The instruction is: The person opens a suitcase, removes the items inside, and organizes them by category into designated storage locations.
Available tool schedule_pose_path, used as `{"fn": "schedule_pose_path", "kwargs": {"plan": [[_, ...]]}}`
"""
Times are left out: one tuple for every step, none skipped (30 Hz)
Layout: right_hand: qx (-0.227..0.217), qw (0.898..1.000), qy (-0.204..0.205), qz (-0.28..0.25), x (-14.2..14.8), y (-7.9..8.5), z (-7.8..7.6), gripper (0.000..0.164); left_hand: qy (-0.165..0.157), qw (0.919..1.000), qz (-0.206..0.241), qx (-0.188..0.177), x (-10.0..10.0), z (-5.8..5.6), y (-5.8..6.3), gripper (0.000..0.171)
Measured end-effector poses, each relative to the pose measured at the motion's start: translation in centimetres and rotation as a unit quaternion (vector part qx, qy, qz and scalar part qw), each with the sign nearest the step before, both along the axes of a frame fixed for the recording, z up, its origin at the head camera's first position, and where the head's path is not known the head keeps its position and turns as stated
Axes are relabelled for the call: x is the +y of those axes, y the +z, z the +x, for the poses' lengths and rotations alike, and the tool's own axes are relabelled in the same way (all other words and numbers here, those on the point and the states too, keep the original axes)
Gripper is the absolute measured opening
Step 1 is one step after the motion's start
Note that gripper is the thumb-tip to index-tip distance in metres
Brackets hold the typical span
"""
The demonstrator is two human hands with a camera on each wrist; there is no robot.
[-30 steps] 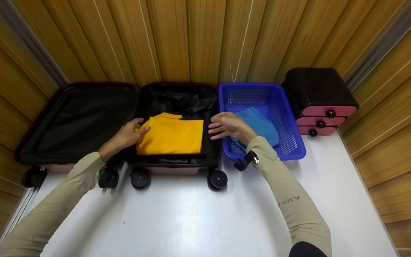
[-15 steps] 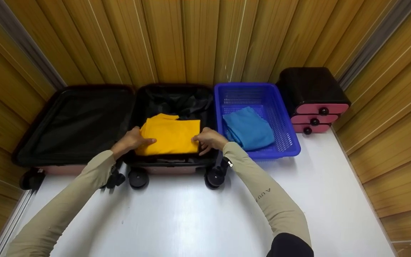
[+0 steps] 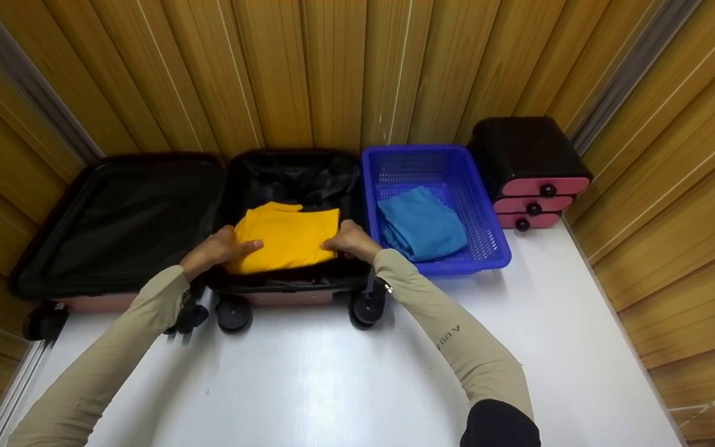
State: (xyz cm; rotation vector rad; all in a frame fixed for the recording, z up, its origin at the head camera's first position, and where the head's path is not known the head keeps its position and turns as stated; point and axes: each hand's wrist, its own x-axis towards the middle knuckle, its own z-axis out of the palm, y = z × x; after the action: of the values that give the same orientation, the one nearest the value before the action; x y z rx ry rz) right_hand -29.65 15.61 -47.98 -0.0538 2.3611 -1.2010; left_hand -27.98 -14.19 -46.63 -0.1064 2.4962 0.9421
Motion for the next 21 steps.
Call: {"fn": "schedule_pose_path", "kwargs": {"plan": [[0.021, 1.0, 0.003, 0.015, -0.1, 0.1, 0.0, 0.034, 0.019, 0.9992, 0.034, 0.005, -0.2, 0.1, -0.1, 0.083], [0.04, 0.999, 0.004, 0.031, -0.2, 0.2, 0.0, 0.029, 0.036, 0.9972, 0.064, 0.011, -0.2, 0.1, -0.1, 0.091], [0.06, 0.997, 0.004, 0.048, -0.2, 0.3, 0.0, 0.027, 0.051, 0.9942, 0.093, 0.015, -0.2, 0.1, -0.1, 0.093], [0.082, 0.994, 0.008, 0.07, -0.3, 0.4, 0.0, 0.027, 0.066, 0.9905, 0.12, 0.012, -0.1, 0.1, -0.1, 0.092], [0.1, 0.991, 0.012, 0.091, -0.3, 0.5, 0.0, 0.03, 0.074, 0.9881, 0.134, 0.007, -0.1, 0.1, 0.0, 0.089], [0.112, 0.987, 0.017, 0.111, -0.4, 0.6, 0.1, 0.033, 0.079, 0.9868, 0.141, -0.004, -0.2, 0.1, 0.1, 0.088], [0.119, 0.984, 0.023, 0.128, -0.5, 0.7, 0.2, 0.035, 0.084, 0.985, 0.149, -0.019, -0.2, 0.1, 0.2, 0.087], [0.124, 0.981, 0.032, 0.144, -0.7, 0.8, 0.3, 0.035, 0.087, 0.9833, 0.156, -0.034, -0.2, 0.1, 0.3, 0.086], [0.126, 0.979, 0.041, 0.158, -0.8, 0.9, 0.4, 0.034, 0.089, 0.9815, 0.163, -0.047, -0.2, 0.1, 0.4, 0.086], [0.121, 0.978, 0.049, 0.163, -0.9, 0.9, 0.4, 0.032, 0.09, 0.9801, 0.168, -0.055, -0.2, 0.2, 0.5, 0.085], [0.11, 0.979, 0.05, 0.162, -1.0, 1.0, 0.5, 0.028, 0.094, 0.9779, 0.177, -0.058, -0.2, 0.2, 0.5, 0.085], [0.097, 0.982, 0.051, 0.155, -1.1, 0.9, 0.6, 0.024, 0.105, 0.9735, 0.194, -0.063, -0.2, 0.2, 0.5, 0.084], [0.082, 0.985, 0.049, 0.145, -1.0, 0.9, 0.6, 0.022, 0.114, 0.9676, 0.216, -0.064, -0.1, 0.1, 0.5, 0.08], [0.061, 0.989, 0.047, 0.128, -0.8, 0.9, 0.6, 0.021, 0.123, 0.9616, 0.237, -0.064, 0.1, 0.0, 0.6, 0.076], [0.034, 0.993, 0.043, 0.105, -0.7, 0.9, 0.6, 0.022, 0.132, 0.958, 0.247, -0.061, 0.1, -0.1, 0.7, 0.072], [0.009, 0.996, 0.038, 0.08, -0.5, 0.8, 0.6, 0.024, 0.14, 0.9552, 0.254, -0.056, 0.1, -0.2, 0.8, 0.067], [-0.016, 0.998, 0.033, 0.054, -0.4, 0.7, 0.5, 0.026, 0.147, 0.9529, 0.26, -0.052, 0.1, -0.3, 1.0, 0.062], [-0.044, 0.998, 0.025, 0.025, -0.2, 0.6, 0.5, 0.027, 0.149, 0.9524, 0.262, -0.046, 0.0, -0.4, 1.1, 0.057], [-0.07, 0.997, 0.015, -0.006, -0.1, 0.5, 0.5, 0.029, 0.148, 0.9524, 0.264, -0.037, 0.0, -0.5, 1.3, 0.053], [-0.096, 0.994, -0.001, -0.042, 0.1, 0.4, 0.4, 0.028, 0.148, 0.9514, 0.268, -0.025, 0.1, -0.6, 1.6, 0.05], [-0.121, 0.989, -0.024, -0.081, 0.2, 0.3, 0.2, 0.025, 0.148, 0.9505, 0.273, -0.014, 0.2, -0.7, 1.9, 0.048]]}}
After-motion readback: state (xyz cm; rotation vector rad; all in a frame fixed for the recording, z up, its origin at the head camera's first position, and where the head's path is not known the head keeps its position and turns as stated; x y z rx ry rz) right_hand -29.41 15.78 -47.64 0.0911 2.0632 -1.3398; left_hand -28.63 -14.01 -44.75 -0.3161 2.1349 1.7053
